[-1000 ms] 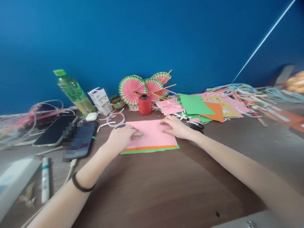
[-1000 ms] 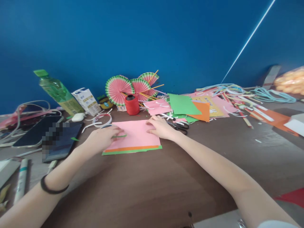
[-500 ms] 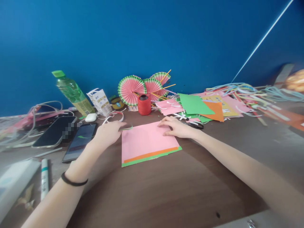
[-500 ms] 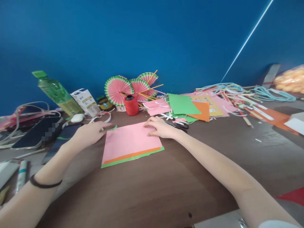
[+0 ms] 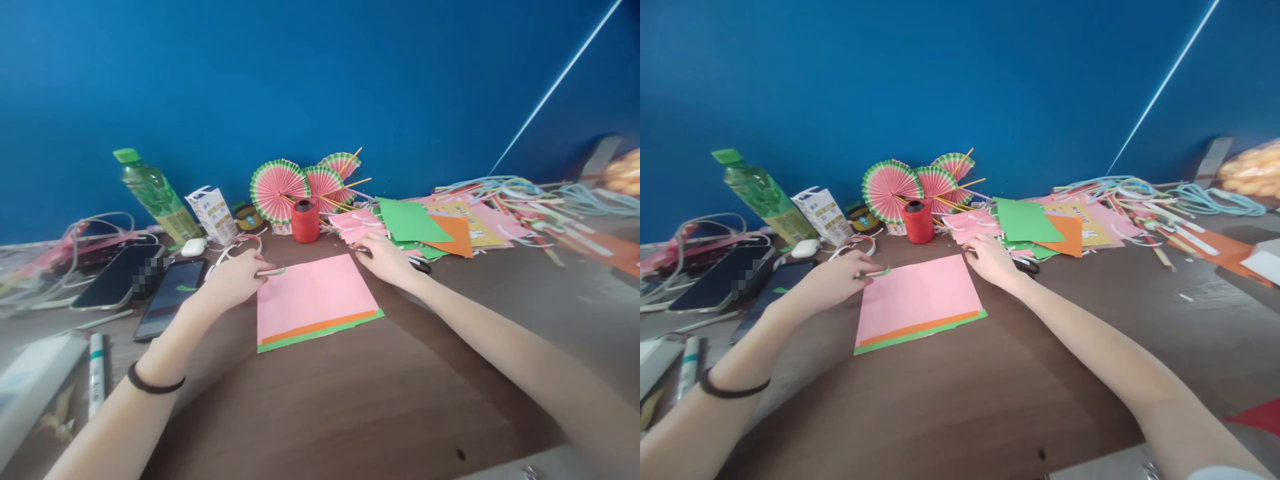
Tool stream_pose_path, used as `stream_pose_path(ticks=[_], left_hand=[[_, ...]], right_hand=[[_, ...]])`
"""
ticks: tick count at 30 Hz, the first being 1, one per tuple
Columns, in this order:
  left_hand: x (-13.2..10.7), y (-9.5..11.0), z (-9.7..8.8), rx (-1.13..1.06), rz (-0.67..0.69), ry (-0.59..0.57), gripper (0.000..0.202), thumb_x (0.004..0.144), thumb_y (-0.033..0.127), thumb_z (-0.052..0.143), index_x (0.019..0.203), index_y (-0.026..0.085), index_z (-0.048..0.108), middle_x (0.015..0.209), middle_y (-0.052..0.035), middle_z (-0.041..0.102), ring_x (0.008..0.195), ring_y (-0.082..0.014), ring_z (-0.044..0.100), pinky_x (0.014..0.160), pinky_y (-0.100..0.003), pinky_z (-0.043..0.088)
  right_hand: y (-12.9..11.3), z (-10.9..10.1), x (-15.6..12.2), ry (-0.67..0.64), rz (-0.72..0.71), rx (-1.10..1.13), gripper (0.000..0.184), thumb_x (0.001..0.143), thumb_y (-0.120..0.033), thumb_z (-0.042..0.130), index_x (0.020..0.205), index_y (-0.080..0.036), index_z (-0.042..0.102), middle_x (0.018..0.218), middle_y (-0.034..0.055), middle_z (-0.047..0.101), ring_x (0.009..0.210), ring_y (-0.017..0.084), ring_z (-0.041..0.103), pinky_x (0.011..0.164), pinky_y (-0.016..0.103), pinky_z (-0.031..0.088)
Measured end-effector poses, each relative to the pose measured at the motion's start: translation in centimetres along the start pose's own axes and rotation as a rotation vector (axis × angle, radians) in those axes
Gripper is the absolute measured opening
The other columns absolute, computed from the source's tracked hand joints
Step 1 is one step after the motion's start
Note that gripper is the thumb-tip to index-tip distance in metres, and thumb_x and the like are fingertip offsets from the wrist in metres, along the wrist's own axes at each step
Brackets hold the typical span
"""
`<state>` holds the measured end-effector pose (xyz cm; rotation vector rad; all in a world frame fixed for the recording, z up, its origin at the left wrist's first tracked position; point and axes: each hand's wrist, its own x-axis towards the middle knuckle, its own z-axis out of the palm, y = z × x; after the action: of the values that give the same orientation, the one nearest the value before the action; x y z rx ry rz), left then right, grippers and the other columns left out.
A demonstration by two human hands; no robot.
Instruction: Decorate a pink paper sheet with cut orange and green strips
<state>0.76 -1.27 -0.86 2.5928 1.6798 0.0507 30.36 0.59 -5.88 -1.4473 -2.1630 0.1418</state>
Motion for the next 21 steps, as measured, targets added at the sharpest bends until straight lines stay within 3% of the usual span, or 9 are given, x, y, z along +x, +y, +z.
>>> stream_pose_path(ticks=[2, 4, 7, 10, 15, 21], left_hand=[[0.0, 0.7, -0.8, -0.007, 0.003, 0.022, 0.035, 0.079, 0.029, 0.039, 0.103, 0.025, 0.064, 0.106, -0.004, 0.06, 0.092, -0.0198, 0.057, 0.08, -0.028, 0.042], [-0.1, 1.7, -1.4, -0.045, -0.011, 0.001, 0.036, 0.082, 0.034, 0.036, 0.1, 0.022, 0.064, 0.099, -0.0038, 0.064, 0.089, -0.02, 0.058, 0.076, -0.028, 0.043], [-0.4, 3.5, -1.8, -0.057, -0.034, -0.047, 0.038, 0.083, 0.038, 0.033, 0.097, 0.022, 0.064, 0.086, -0.0026, 0.068, 0.077, -0.0196, 0.061, 0.065, -0.027, 0.043], [-0.7, 5.0, -1.6, -0.002, 0.035, 0.013, 0.034, 0.084, 0.031, 0.033, 0.097, 0.023, 0.064, 0.094, -0.0018, 0.068, 0.083, -0.0188, 0.06, 0.067, -0.026, 0.041], [-0.9, 6.0, -0.5, 0.11, 0.108, -0.005, 0.032, 0.084, 0.023, 0.033, 0.091, 0.022, 0.064, 0.094, -0.0032, 0.067, 0.083, -0.0194, 0.06, 0.064, -0.026, 0.04], [-1.0, 6.3, 0.3, 0.199, 0.131, 0.019, 0.03, 0.084, 0.02, 0.034, 0.091, 0.02, 0.064, 0.087, -0.0059, 0.067, 0.081, -0.0193, 0.06, 0.059, -0.026, 0.038]], right_hand=[[-0.7, -0.2, 0.1, 0.024, 0.021, 0.158, 0.016, 0.078, -0.017, 0.047, 0.085, -0.014, 0.061, 0.091, 0.0084, 0.061, 0.083, 0.019, 0.055, 0.077, 0.033, 0.042], [-1.7, -0.5, 0.2, -0.046, 0.093, 0.42, 0.017, 0.079, -0.022, 0.047, 0.086, -0.015, 0.06, 0.085, 0.0064, 0.063, 0.071, 0.015, 0.056, 0.066, 0.029, 0.043], [-3.1, -0.7, 0.1, -0.291, 0.241, 0.863, 0.028, 0.083, -0.036, 0.043, 0.09, -0.014, 0.058, 0.071, 0.0053, 0.063, 0.055, 0.011, 0.055, 0.047, 0.022, 0.038], [-4.3, -0.6, -0.3, -0.519, 0.326, 1.133, 0.044, 0.084, -0.051, 0.038, 0.088, -0.013, 0.06, 0.066, 0.0062, 0.064, 0.048, 0.01, 0.055, 0.042, 0.021, 0.035], [-5.8, -0.8, -1.0, -0.663, 0.334, 1.273, 0.049, 0.082, -0.056, 0.038, 0.084, -0.013, 0.06, 0.063, 0.0055, 0.063, 0.048, 0.01, 0.055, 0.043, 0.02, 0.039], [-6.2, -0.6, -1.3, -0.559, 0.318, 1.306, 0.029, 0.077, -0.042, 0.056, 0.082, -0.014, 0.059, 0.062, 0.0026, 0.062, 0.049, 0.008, 0.055, 0.047, 0.02, 0.043]])
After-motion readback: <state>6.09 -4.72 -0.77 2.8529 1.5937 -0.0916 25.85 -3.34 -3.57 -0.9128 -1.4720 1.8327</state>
